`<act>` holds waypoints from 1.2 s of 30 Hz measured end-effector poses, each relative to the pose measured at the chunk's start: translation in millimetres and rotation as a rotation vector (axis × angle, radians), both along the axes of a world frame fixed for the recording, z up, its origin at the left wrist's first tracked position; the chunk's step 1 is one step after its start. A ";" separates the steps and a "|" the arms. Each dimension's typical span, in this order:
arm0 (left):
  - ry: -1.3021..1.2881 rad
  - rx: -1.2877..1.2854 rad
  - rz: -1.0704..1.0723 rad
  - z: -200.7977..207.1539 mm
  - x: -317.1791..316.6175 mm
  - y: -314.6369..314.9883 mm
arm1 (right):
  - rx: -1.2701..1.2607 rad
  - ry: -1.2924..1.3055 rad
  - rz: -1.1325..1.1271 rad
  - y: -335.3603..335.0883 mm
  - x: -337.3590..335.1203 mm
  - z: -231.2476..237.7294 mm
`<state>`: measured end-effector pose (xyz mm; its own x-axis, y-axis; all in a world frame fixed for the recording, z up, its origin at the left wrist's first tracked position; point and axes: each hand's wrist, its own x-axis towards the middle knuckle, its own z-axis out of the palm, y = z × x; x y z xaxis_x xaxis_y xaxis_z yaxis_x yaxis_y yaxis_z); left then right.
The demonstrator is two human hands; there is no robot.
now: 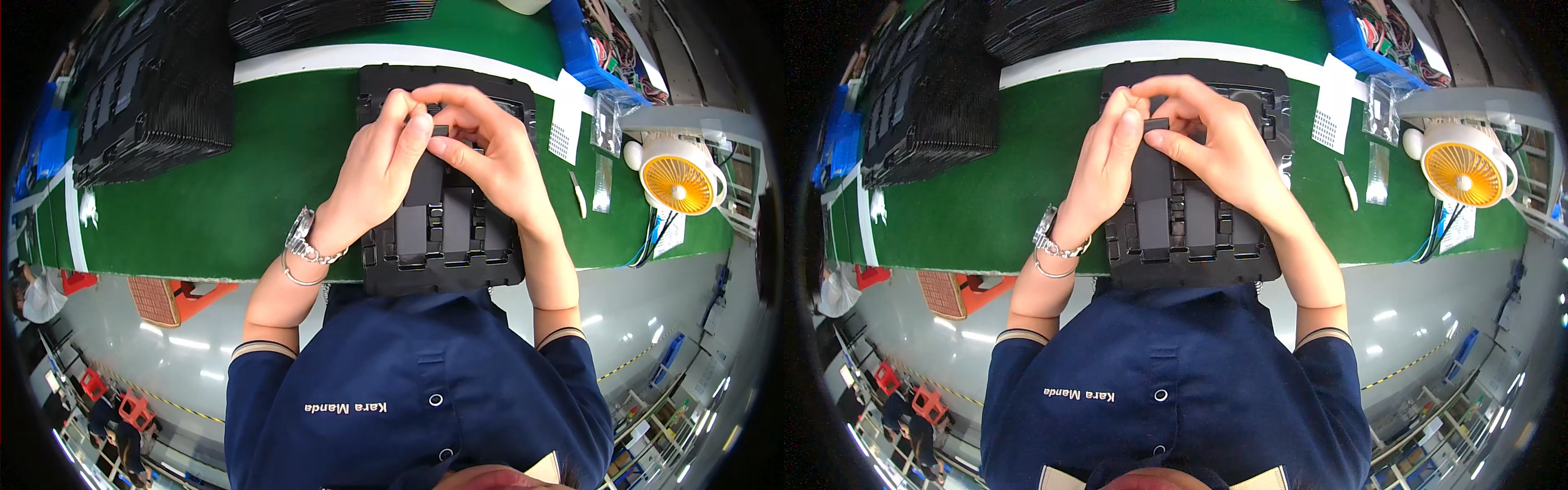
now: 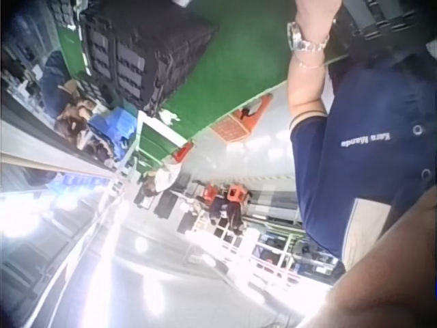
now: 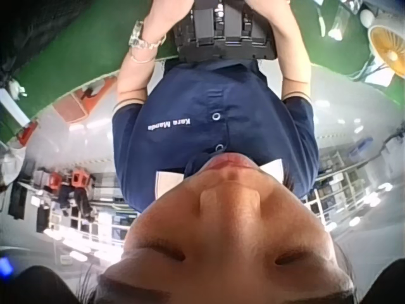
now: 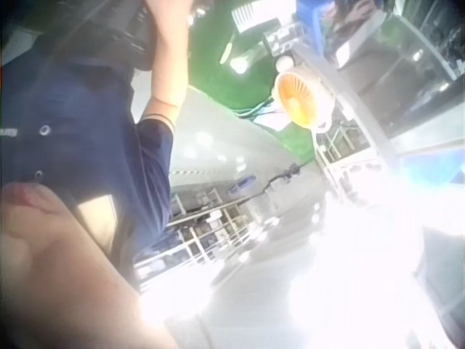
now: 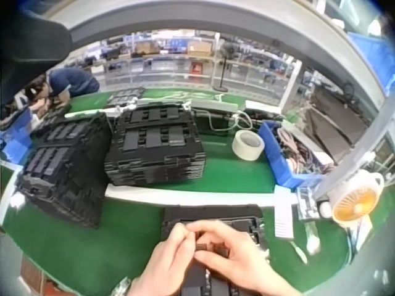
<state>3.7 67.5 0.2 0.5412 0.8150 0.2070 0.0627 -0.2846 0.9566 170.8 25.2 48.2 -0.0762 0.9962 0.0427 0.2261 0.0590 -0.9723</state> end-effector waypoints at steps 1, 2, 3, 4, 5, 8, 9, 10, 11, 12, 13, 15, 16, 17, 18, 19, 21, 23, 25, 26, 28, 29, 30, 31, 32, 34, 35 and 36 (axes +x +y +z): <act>-0.040 -0.035 0.029 1.4 0.9 -1.2 | 0.071 -0.121 -0.011 -1.8 2.9 1.7; -0.080 -0.071 0.058 3.7 2.2 -1.7 | 0.137 -0.216 -0.093 -3.5 9.5 4.2; -0.117 -0.109 0.097 6.1 1.8 -2.0 | 0.201 -0.307 -0.164 -4.7 17.8 6.1; -0.147 -0.137 0.134 8.4 0.9 0.4 | 0.330 -0.424 -0.252 -4.9 28.1 5.6; -0.130 -0.101 0.147 7.6 -0.8 2.7 | 0.411 -0.537 -0.318 -6.8 40.6 1.1; -0.189 -0.183 0.152 8.2 -4.6 8.9 | 0.532 -0.864 -0.327 -15.9 62.0 -7.4; -0.189 -0.185 0.148 8.3 -4.4 9.0 | 0.564 -0.928 -0.271 -20.6 66.1 -9.3; -0.189 -0.188 0.145 8.3 -3.8 8.9 | 0.596 -0.992 -0.214 -25.0 68.8 -10.7; -0.189 -0.190 0.142 8.2 -3.1 8.9 | 0.636 -1.080 -0.181 -29.8 70.3 -11.8; -0.185 -0.192 0.138 8.3 -2.2 8.2 | 0.675 -1.165 -0.149 -36.3 70.6 -12.9; -0.181 -0.193 0.134 8.4 -1.2 7.5 | 0.714 -1.249 -0.115 -42.2 69.7 -13.7; -0.179 -0.193 0.125 7.7 -0.3 6.5 | 0.622 -1.290 -0.064 -47.9 67.6 -14.2; -0.180 -0.190 0.120 7.0 0.2 6.3 | 0.586 -1.301 -0.039 -48.3 67.2 -13.9; -0.182 -0.188 0.115 6.4 0.5 6.0 | 0.550 -1.311 -0.013 -48.5 67.1 -13.1; -0.197 -0.203 0.118 6.6 0.2 5.7 | 0.509 -1.295 0.020 -47.4 69.0 -10.3; -0.212 -0.219 0.122 7.2 0.1 5.5 | 0.492 -1.290 -0.022 -46.4 67.7 -7.2; -0.220 -0.246 0.122 9.0 0.2 5.3 | 0.454 -1.282 -0.105 -45.6 61.6 0.7; -0.204 -0.262 0.118 11.0 0.2 5.2 | 0.410 -1.236 -0.056 -44.9 43.2 10.6; -0.200 -0.274 0.113 10.6 0.1 5.1 | 0.371 -1.058 0.161 -48.3 15.8 10.5; -0.201 -0.282 0.108 10.5 0.0 5.6 | 0.302 -0.969 0.290 -52.1 0.5 9.9; -0.219 -0.294 0.087 10.1 -0.6 7.6 | 0.310 -0.937 0.383 -57.2 -21.7 0.9; -0.228 -0.301 0.073 10.0 -0.7 8.6 | 0.334 -0.945 0.391 -58.1 -27.1 -1.7; -0.231 -0.313 0.063 10.4 -1.8 8.9 | 0.393 -0.971 0.405 -56.9 -27.3 -0.9; -0.234 -0.326 0.052 10.9 -2.8 9.3 | 0.452 -0.998 0.417 -55.2 -27.2 0.8; -0.237 -0.338 0.039 11.6 -3.5 9.7 | 0.510 -1.024 0.429 -53.8 -26.8 1.6; -0.233 -0.400 0.021 16.9 -5.0 9.0 | 0.723 -1.058 0.337 -49.8 -22.2 1.7; -0.230 -0.431 0.011 18.4 -5.4 8.8 | 0.830 -1.071 0.289 -46.7 -18.3 1.4; -0.223 -0.432 0.002 18.7 -8.0 8.7 | 0.823 -1.041 0.198 -35.6 -13.6 6.8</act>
